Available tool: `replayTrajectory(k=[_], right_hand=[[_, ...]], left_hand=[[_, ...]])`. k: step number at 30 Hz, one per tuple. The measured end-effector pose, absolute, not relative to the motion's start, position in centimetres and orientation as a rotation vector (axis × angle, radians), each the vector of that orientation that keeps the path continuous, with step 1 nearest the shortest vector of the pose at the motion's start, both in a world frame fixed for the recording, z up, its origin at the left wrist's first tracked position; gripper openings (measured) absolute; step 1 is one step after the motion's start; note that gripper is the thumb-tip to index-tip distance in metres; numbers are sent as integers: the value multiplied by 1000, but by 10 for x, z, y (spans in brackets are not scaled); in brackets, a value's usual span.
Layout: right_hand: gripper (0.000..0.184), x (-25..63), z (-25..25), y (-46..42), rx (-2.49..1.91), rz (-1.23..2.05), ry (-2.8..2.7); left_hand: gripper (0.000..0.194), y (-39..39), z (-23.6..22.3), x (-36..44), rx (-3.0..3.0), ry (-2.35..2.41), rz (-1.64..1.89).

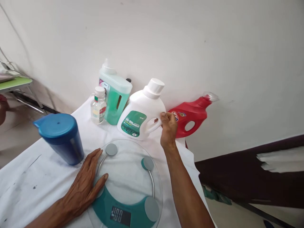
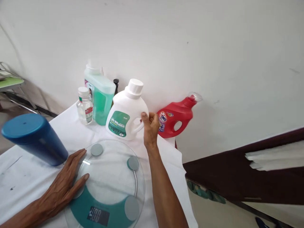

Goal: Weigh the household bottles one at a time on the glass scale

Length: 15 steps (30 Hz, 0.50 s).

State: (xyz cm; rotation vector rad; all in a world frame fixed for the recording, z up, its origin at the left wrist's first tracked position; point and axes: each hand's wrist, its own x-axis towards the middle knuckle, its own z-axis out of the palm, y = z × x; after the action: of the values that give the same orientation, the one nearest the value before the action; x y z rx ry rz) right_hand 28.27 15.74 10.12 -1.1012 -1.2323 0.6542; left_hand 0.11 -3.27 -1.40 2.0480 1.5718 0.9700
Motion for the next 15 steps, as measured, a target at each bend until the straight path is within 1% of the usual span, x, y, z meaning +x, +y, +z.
replayTrajectory(k=[3, 5, 10, 15], right_hand=[[61, 275, 96, 176, -1024, 910, -1112], [63, 272, 94, 184, -960, 995, -1082], [56, 258, 101, 181, -901, 908, -894], [55, 257, 135, 148, -850, 771, -936]], left_hand=[[69, -34, -16, 3, 2059, 1570, 968], [71, -35, -19, 3, 2061, 1574, 968], [73, -36, -21, 2, 2047, 1579, 962], [74, -35, -13, 2, 2063, 1547, 974]])
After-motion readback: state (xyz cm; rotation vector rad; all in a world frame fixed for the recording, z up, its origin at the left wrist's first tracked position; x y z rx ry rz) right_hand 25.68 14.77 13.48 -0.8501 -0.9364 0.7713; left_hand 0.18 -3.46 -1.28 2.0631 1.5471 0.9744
